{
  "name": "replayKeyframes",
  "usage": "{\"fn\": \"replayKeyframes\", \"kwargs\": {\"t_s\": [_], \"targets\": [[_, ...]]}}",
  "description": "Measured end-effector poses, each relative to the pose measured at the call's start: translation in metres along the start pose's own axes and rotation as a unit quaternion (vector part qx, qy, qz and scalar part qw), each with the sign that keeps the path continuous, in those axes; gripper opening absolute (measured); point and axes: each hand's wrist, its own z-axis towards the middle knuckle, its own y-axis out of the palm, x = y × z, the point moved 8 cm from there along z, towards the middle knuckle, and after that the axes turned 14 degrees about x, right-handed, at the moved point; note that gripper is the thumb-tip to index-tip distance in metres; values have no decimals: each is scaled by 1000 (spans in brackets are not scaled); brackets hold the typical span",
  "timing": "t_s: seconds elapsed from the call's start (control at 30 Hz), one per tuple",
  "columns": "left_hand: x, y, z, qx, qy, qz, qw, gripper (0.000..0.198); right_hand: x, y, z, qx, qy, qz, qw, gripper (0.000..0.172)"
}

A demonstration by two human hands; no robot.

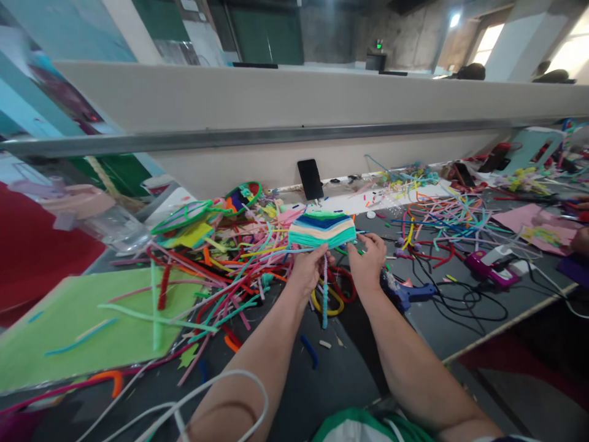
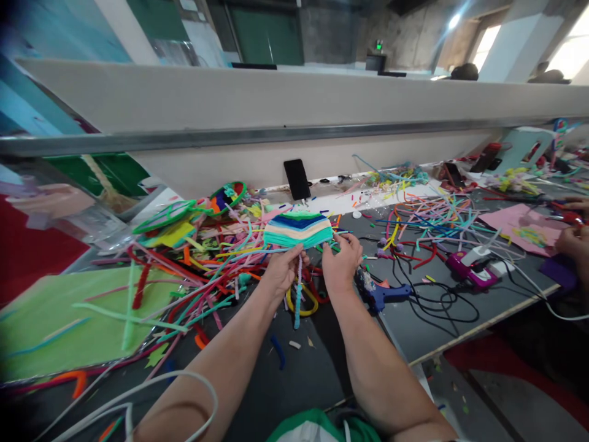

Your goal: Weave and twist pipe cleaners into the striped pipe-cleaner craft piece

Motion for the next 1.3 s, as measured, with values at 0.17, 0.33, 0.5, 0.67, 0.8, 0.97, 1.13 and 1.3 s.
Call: {"fn": "replayKeyframes", "kwargs": {"t_s": [0.17,0.33,0.5,0.67,0.8,0.97,1.13,1.3], "targets": [[-2,5,-5,-6,-9,6,1000,32,4,1,1,11,27,-1,1000,30],[-4,8,-9,-16,-4,4,1000,31,7,0,4,23,21,-9,999,21],[-6,8,-8,-10,-11,1,1000,32,7,-1,6,17,23,-23,999,17],[-7,8,-8,-10,-15,-4,1000,32,5,-3,8,11,28,-20,999,16],[-7,8,-8,-11,-14,-6,1000,30,5,-3,9,5,32,-13,999,17],[-6,8,-8,-18,-15,5,1000,30,13,0,10,-19,67,5,998,19],[-5,7,-8,-13,-22,10,1000,30,26,10,10,-71,150,97,981,20],[-2,1,-3,-16,-35,15,999,28,25,22,7,-170,224,201,938,21]]}}
